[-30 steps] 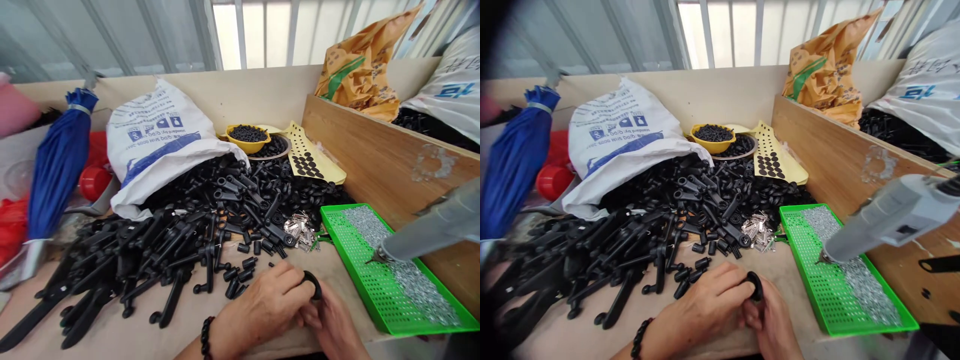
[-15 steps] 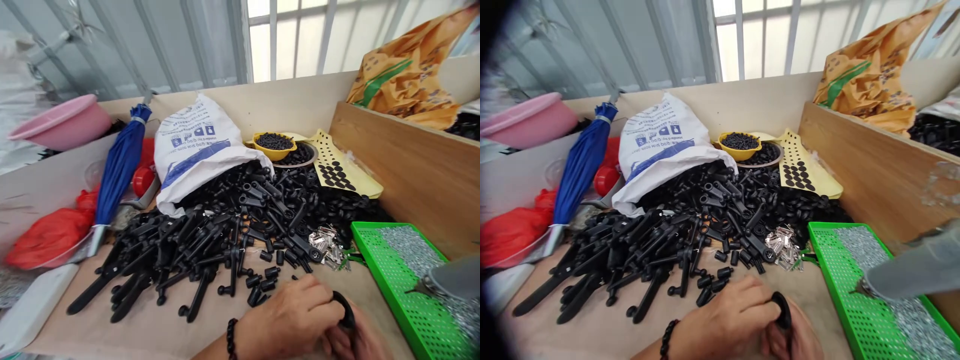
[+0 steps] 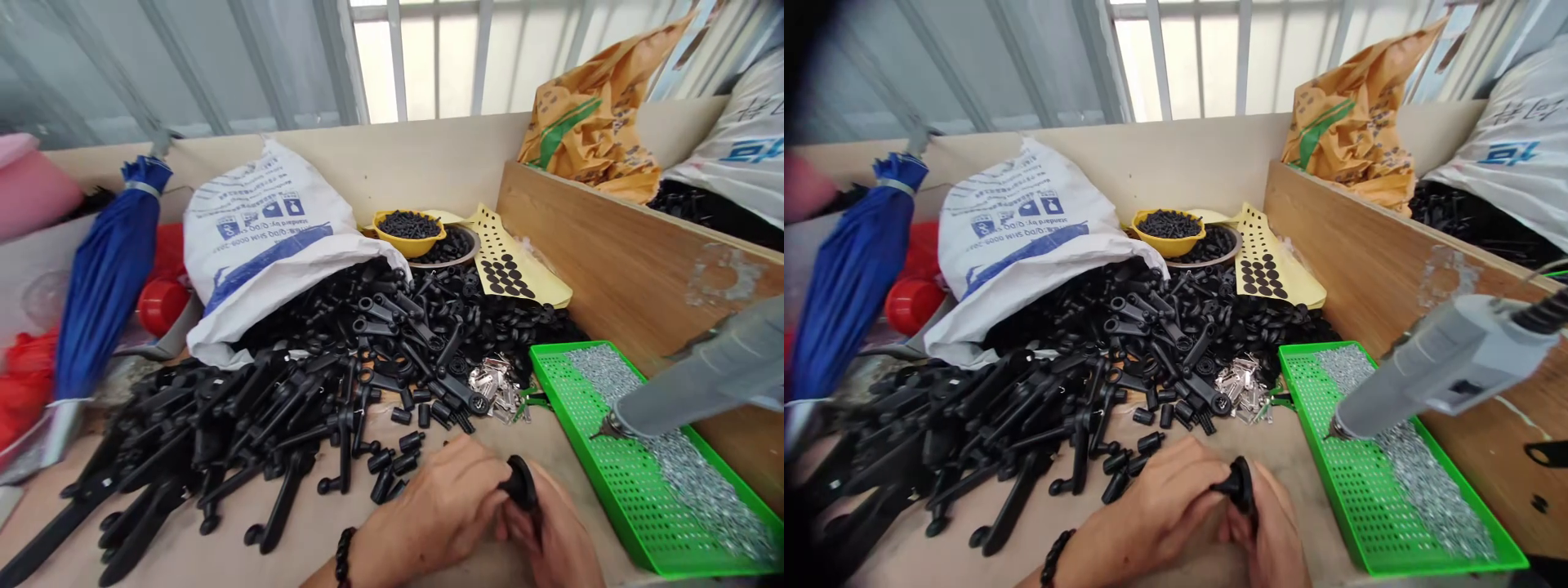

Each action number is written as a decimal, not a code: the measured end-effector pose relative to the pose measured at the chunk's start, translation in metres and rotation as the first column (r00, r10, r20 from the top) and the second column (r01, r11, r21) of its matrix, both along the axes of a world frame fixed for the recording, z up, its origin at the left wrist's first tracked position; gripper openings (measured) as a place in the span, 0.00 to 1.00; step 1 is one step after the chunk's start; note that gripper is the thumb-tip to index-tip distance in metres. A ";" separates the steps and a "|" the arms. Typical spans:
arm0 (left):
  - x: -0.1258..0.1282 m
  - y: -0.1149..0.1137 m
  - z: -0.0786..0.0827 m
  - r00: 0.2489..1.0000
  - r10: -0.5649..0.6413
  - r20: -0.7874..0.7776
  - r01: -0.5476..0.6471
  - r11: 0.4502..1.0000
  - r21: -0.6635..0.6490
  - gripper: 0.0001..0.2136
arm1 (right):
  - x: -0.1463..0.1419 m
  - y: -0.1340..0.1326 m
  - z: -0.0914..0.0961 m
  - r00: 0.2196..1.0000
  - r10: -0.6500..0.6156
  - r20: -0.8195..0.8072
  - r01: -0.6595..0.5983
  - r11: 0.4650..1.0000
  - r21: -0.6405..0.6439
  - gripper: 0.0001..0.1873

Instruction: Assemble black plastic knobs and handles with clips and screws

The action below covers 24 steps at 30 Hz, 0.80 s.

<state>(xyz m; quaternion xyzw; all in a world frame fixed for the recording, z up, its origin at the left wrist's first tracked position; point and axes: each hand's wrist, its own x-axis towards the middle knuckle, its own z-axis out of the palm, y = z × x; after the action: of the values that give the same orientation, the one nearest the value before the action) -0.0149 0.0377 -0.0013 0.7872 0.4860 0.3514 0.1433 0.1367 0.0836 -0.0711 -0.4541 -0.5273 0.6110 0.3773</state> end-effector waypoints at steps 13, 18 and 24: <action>-0.095 0.043 0.000 0.700 0.534 -0.475 -0.615 0.788 -0.020 0.16 | -0.003 0.014 0.018 0.973 -0.002 -0.229 -0.090 0.917 -0.389 0.28; -0.111 0.051 -0.007 0.704 0.554 -0.445 -0.595 0.802 0.057 0.13 | 0.001 0.014 0.018 0.971 -0.021 -0.236 -0.070 0.926 -0.371 0.28; -0.098 0.040 0.016 0.730 0.597 -0.333 -0.546 0.802 0.240 0.13 | -0.001 0.030 0.027 0.989 -0.066 -0.131 0.062 0.997 -0.035 0.23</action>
<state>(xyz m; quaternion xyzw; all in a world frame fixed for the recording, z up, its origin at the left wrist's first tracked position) -0.1125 0.0774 0.0146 0.6602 0.7001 0.2430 -0.1221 0.1356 0.1139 -0.0445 -0.4351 -0.4769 0.6353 0.4239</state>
